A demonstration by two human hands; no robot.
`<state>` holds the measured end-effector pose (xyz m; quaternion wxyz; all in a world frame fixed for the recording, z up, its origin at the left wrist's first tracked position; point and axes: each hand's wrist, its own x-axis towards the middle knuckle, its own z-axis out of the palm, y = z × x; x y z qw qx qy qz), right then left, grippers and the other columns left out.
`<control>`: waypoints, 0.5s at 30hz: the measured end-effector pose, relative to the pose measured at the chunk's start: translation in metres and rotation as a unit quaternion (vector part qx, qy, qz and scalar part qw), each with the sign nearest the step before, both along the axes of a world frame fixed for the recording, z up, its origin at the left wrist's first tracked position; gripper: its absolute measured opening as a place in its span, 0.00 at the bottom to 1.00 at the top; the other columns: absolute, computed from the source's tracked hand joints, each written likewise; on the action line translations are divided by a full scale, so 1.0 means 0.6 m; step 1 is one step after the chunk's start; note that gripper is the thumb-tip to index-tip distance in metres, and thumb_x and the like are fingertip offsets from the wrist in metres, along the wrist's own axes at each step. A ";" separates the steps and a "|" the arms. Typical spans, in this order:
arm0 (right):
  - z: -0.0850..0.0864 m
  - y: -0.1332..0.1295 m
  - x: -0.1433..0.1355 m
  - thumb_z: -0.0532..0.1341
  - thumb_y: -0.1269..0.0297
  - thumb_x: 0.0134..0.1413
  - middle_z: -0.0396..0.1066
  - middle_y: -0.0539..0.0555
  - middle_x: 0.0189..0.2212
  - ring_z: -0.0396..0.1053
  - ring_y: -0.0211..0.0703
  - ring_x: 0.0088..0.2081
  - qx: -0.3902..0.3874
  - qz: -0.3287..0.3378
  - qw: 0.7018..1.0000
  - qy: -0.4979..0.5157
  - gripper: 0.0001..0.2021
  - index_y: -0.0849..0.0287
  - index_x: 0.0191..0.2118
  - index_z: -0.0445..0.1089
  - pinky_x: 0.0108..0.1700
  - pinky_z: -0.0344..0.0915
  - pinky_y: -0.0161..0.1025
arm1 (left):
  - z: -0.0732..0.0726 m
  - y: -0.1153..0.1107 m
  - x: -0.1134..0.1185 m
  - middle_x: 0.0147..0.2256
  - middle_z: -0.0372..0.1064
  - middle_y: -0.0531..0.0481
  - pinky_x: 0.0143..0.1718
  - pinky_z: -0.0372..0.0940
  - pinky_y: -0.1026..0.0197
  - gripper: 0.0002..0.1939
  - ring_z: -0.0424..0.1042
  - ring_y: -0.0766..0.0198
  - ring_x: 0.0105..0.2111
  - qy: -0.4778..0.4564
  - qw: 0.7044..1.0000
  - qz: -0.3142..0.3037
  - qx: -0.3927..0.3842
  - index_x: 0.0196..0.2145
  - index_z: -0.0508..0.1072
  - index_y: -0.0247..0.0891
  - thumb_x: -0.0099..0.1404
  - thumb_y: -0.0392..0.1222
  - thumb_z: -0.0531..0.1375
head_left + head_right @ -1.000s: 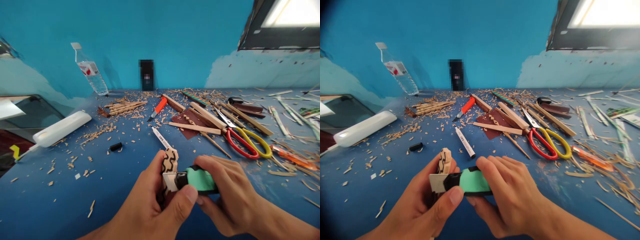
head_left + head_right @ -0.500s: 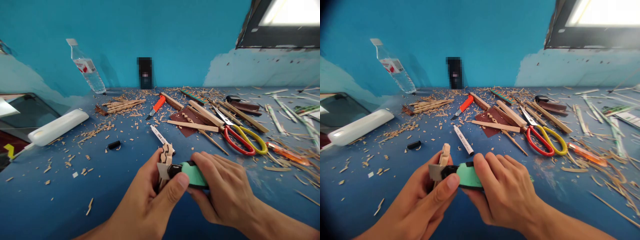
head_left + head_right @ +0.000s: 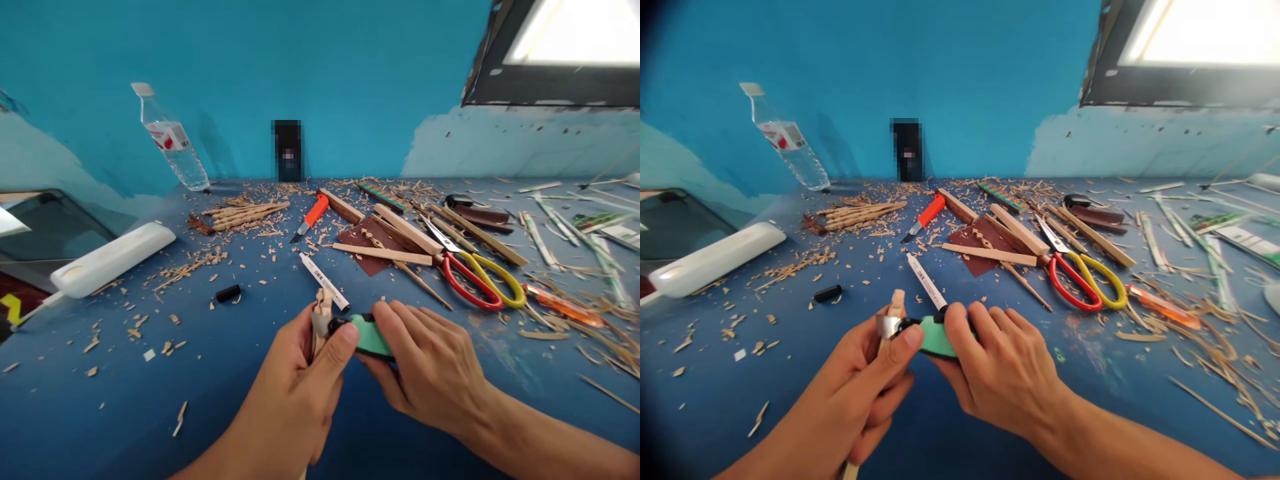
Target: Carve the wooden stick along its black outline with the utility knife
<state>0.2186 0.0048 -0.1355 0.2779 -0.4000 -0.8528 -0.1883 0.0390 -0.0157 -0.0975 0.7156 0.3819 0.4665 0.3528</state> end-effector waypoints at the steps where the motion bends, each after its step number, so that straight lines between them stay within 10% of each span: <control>1: -0.002 0.002 -0.002 0.48 0.57 0.73 0.75 0.58 0.32 0.74 0.48 0.26 -0.009 -0.006 1.000 0.002 0.16 0.64 0.49 0.63 0.27 0.65 0.43 | -0.003 0.002 0.000 0.14 0.45 0.69 0.08 0.46 0.77 0.23 0.35 0.78 0.13 0.002 1.000 0.014 -0.003 0.33 0.58 0.44 0.68 0.63 0.61; 15: 0.017 0.003 0.013 0.50 0.54 0.72 0.72 0.52 0.29 0.68 0.42 0.25 -0.078 0.123 0.987 0.061 0.15 0.62 0.49 0.61 0.26 0.63 0.40 | -0.004 -0.015 -0.018 0.18 0.42 0.68 0.13 0.39 0.71 0.21 0.37 0.76 0.15 0.016 0.999 -0.006 0.030 0.39 0.61 0.44 0.65 0.60 0.66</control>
